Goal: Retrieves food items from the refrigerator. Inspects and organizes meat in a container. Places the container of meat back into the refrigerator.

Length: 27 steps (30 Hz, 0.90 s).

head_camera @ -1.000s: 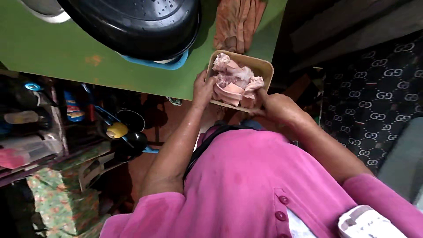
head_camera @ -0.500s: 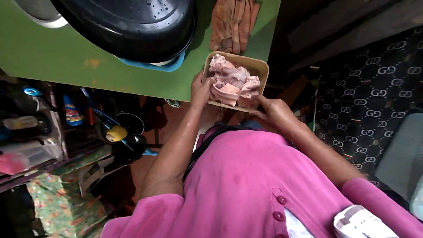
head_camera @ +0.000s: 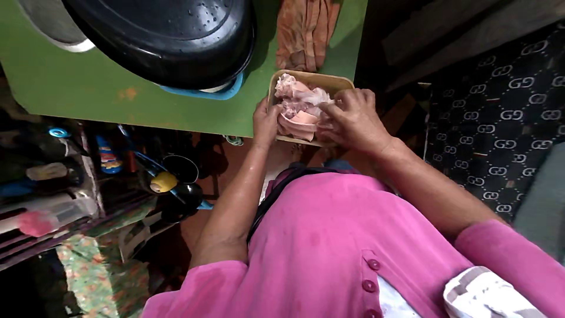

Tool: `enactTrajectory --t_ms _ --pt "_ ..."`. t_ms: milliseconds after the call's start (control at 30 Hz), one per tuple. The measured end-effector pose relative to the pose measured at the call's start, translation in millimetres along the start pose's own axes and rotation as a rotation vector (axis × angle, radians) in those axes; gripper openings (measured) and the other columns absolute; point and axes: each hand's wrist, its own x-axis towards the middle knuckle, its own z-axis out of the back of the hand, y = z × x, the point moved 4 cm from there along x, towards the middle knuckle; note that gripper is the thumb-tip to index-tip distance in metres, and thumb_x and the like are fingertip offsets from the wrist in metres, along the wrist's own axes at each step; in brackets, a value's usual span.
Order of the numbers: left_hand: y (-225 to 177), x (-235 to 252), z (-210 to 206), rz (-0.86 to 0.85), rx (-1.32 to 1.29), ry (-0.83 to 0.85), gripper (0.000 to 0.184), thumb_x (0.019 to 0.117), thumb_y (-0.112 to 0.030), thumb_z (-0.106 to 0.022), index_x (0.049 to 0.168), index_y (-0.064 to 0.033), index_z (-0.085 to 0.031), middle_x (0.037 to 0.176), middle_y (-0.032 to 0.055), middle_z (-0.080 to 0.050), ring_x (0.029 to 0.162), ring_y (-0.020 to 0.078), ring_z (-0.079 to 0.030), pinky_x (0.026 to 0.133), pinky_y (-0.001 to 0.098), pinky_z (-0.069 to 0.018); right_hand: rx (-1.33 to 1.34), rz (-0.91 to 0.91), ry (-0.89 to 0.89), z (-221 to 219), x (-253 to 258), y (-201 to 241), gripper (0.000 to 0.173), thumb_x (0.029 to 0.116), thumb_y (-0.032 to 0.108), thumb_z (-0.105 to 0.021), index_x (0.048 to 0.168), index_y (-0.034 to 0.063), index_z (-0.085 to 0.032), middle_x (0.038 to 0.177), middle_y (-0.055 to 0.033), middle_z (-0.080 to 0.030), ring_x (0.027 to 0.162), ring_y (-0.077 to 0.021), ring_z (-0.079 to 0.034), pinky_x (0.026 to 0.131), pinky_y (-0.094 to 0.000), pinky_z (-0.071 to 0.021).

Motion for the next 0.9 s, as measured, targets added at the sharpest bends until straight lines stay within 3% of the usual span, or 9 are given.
enactTrajectory --t_ms 67,167,333,467,733,900 --pt "1.0 -0.6 -0.5 -0.004 -0.006 -0.006 0.038 0.0967 -0.017 -0.058 0.132 -0.0016 -0.062 0.122 0.0143 -0.064 0.102 0.0185 -0.065 0.088 0.0375 -0.0558 -0.064 0.008 0.060 -6.8 5.1 -0.1 0.052 0.0867 0.030 -0.079 0.133 0.0124 -0.065 0.118 -0.0304 -0.061 0.112 -0.0529 -0.058 0.102 -0.0790 -0.0320" --pt "0.2 -1.6 -1.4 -0.008 -0.002 -0.005 0.039 0.0967 -0.016 -0.058 0.132 -0.0016 -0.062 0.125 0.0152 -0.062 0.105 0.0193 -0.064 0.090 0.0375 -0.0556 -0.099 -0.006 0.095 -8.5 10.2 0.4 0.035 0.0907 0.015 -0.074 0.124 0.0097 -0.067 0.112 -0.0326 -0.061 0.104 -0.0542 -0.061 0.101 -0.0803 -0.0313" --pt "0.5 -1.3 -1.7 -0.004 0.004 -0.007 0.042 0.0959 -0.016 -0.059 0.135 -0.0023 -0.060 0.126 0.0156 -0.062 0.106 0.0198 -0.064 0.090 0.0380 -0.0554 -0.137 -0.045 0.159 -8.2 16.3 6.2 0.046 0.0852 0.026 -0.080 0.123 0.0053 -0.065 0.110 -0.0344 -0.060 0.102 -0.0561 -0.060 0.099 -0.0818 -0.0311" --pt "0.5 -1.7 -2.2 -0.004 -0.010 -0.007 0.041 0.0957 -0.016 -0.059 0.133 -0.0014 -0.061 0.125 0.0159 -0.062 0.107 0.0200 -0.064 0.090 0.0377 -0.0555 -0.107 -0.050 0.213 -7.6 19.3 4.9 0.042 0.0861 0.028 -0.080 0.120 0.0051 -0.068 0.110 -0.0339 -0.060 0.104 -0.0556 -0.060 0.102 -0.0818 -0.0287" --pt "-0.6 -3.7 -1.2 -0.001 0.000 0.007 0.044 0.0974 -0.019 -0.059 0.138 -0.0013 -0.058 0.130 0.0177 -0.060 0.112 0.0215 -0.063 0.095 0.0390 -0.0538 -0.102 0.020 0.151 -12.0 15.5 -2.4 0.043 0.0864 0.029 -0.079 0.118 0.0028 -0.068 0.109 -0.0330 -0.062 0.103 -0.0546 -0.061 0.104 -0.0806 -0.0299" --pt "7.2 -1.8 -1.7 0.013 -0.089 0.022 0.048 0.0984 -0.021 -0.060 0.142 -0.0017 -0.054 0.132 0.0176 -0.058 0.110 0.0213 -0.063 0.093 0.0385 -0.0556 -0.093 0.032 0.106 -13.3 13.8 -4.1 0.043 0.0873 0.036 -0.077 0.114 0.0030 -0.070 0.108 -0.0325 -0.062 0.103 -0.0542 -0.062 0.104 -0.0802 -0.0300"
